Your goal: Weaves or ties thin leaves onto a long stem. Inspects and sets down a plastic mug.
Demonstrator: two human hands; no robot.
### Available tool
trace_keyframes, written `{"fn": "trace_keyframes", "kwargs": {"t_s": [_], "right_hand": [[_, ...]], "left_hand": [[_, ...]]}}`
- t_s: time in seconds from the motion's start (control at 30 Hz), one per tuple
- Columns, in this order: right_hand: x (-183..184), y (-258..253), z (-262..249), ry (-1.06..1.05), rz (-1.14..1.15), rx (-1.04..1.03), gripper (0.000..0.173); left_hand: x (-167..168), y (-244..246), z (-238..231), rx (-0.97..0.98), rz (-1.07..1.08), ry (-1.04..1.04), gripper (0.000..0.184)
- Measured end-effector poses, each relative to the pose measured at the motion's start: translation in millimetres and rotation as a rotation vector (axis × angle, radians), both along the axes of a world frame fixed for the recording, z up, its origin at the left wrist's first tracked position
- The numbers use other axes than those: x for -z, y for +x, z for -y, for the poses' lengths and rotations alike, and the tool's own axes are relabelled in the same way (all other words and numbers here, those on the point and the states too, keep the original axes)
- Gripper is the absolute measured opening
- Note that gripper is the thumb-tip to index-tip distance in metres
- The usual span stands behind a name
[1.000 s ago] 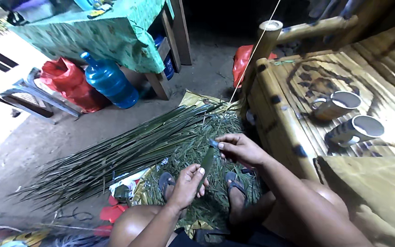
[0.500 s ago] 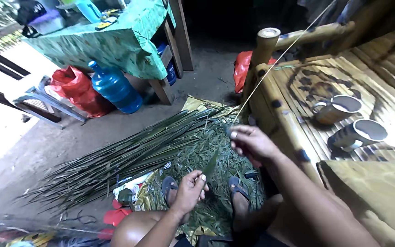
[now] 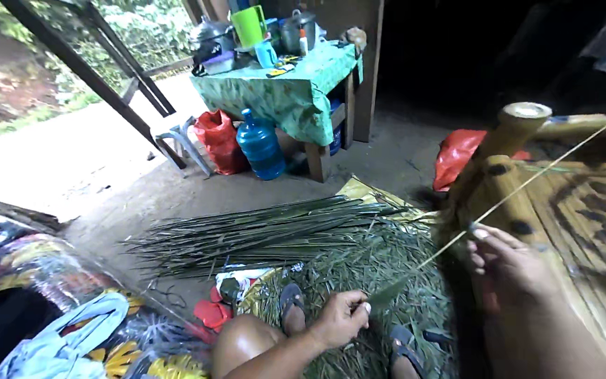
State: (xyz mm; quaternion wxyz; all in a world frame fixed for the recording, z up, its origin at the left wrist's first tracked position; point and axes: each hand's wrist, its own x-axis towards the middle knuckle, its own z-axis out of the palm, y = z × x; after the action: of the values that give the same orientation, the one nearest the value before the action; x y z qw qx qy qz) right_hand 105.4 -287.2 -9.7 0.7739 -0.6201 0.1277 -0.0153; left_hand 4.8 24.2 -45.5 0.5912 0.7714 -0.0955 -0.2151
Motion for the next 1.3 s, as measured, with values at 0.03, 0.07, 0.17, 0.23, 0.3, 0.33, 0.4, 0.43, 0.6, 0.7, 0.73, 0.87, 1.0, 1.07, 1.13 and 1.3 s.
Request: {"fn": "trace_keyframes", "kwargs": {"t_s": [0.03, 0.07, 0.17, 0.23, 0.3, 0.33, 0.4, 0.43, 0.6, 0.7, 0.73, 0.87, 1.0, 1.07, 1.13, 1.3], "right_hand": [[-5, 1, 6, 0.019, 0.008, 0.057, 0.027], [-9, 1, 12, 0.041, 0.027, 0.102, 0.026], [-12, 2, 29, 0.104, 0.124, 0.172, 0.024], [-11, -4, 24, 0.078, 0.145, 0.105, 0.026], [-6, -15, 1, 0.017, 0.135, -0.048, 0.029], [0, -22, -13, -0.003, 0.131, -0.141, 0.031], [18, -31, -39, -0.014, 0.126, -0.334, 0.030], [25, -36, -48, -0.021, 0.124, -0.424, 0.030], [28, -33, -46, -0.048, 0.170, -0.440, 0.025], [8, -18, -20, 0.005, 0.125, -0.267, 0.026], [4, -12, -12, 0.046, 0.125, -0.233, 0.027], [12, -2, -5, 0.198, 0.186, -0.269, 0.027], [-14, -22, -44, 0.121, 0.192, -0.126, 0.022], [-11, -23, -43, 0.080, 0.176, -0.232, 0.023], [19, -12, -26, 0.094, 0.179, -0.442, 0.031], [30, -26, -47, 0.025, 0.115, -0.563, 0.028]], "left_hand": [[1, -1, -1, 0.009, 0.008, 0.014, 0.024], [2, -1, -2, 0.017, 0.016, 0.031, 0.025], [7, -2, -4, 0.051, 0.003, 0.061, 0.030], [7, -3, -4, 0.073, -0.056, 0.029, 0.034], [6, -1, -3, 0.077, -0.145, -0.065, 0.034], [4, 1, -3, 0.074, -0.190, -0.121, 0.034], [-1, 5, -3, 0.054, -0.288, -0.232, 0.030], [-2, 5, -3, 0.038, -0.344, -0.292, 0.028], [-2, 4, -9, 0.096, -0.500, -0.501, 0.028], [0, -2, -12, 0.147, -0.524, -0.476, 0.029], [2, -4, -12, 0.151, -0.521, -0.443, 0.029], [10, -3, -11, 0.100, -0.529, -0.388, 0.028], [10, -3, -7, 0.146, -0.435, -0.420, 0.022], [9, -4, -3, 0.166, -0.416, -0.393, 0.024], [10, -2, 1, 0.136, -0.415, -0.402, 0.024], [6, 5, 7, -0.047, -0.465, -0.488, 0.024]]}}
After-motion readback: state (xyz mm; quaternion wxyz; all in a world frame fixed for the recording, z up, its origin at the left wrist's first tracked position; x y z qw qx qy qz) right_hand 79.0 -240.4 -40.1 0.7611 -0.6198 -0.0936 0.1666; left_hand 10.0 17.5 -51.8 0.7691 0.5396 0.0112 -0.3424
